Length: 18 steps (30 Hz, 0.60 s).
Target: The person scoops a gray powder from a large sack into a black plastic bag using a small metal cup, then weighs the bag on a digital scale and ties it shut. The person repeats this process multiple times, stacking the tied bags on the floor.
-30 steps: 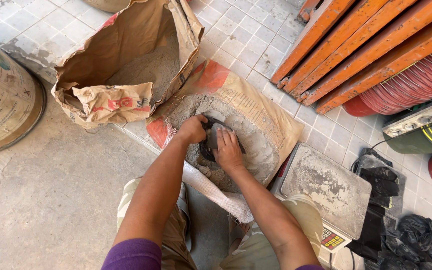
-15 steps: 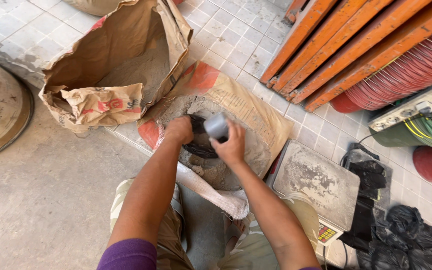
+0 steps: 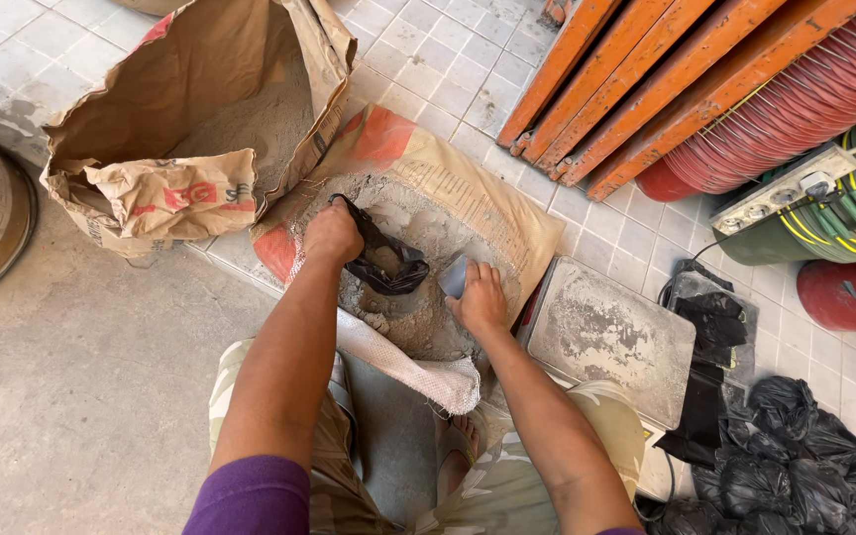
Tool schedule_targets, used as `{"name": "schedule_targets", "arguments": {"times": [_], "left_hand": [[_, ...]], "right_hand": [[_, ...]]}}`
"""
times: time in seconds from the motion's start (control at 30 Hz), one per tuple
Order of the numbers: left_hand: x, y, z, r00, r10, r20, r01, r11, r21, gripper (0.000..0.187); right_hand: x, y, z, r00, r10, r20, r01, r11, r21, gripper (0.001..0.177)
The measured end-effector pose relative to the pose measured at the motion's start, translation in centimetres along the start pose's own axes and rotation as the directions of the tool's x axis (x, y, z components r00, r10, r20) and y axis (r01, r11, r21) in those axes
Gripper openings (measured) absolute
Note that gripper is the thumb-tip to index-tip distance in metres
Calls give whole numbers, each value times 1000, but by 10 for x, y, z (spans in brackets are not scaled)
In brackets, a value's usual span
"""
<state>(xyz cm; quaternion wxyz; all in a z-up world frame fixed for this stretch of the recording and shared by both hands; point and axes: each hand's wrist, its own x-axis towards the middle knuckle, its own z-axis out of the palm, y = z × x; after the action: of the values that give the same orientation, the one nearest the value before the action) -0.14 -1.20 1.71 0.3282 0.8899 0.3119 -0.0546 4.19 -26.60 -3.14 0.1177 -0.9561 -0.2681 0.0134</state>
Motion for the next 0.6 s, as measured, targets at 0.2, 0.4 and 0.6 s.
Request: {"name": "schedule_targets", "arguments": {"times": [0.2, 0.4, 0.6], "left_hand": [[0, -7, -13, 988, 72, 134, -70, 997, -15, 57], [16, -22, 0, 972, 80, 222, -103, 990, 97, 57], [15, -16, 0, 964, 93, 248, -96, 995, 0, 60]], "right_hand": [[1, -7, 11, 993, 56, 103, -61, 997, 53, 76], [1, -13, 20, 940, 119, 320, -145, 988, 59, 60], [-8, -47, -3, 826, 234, 513, -356, 922, 154, 55]]}}
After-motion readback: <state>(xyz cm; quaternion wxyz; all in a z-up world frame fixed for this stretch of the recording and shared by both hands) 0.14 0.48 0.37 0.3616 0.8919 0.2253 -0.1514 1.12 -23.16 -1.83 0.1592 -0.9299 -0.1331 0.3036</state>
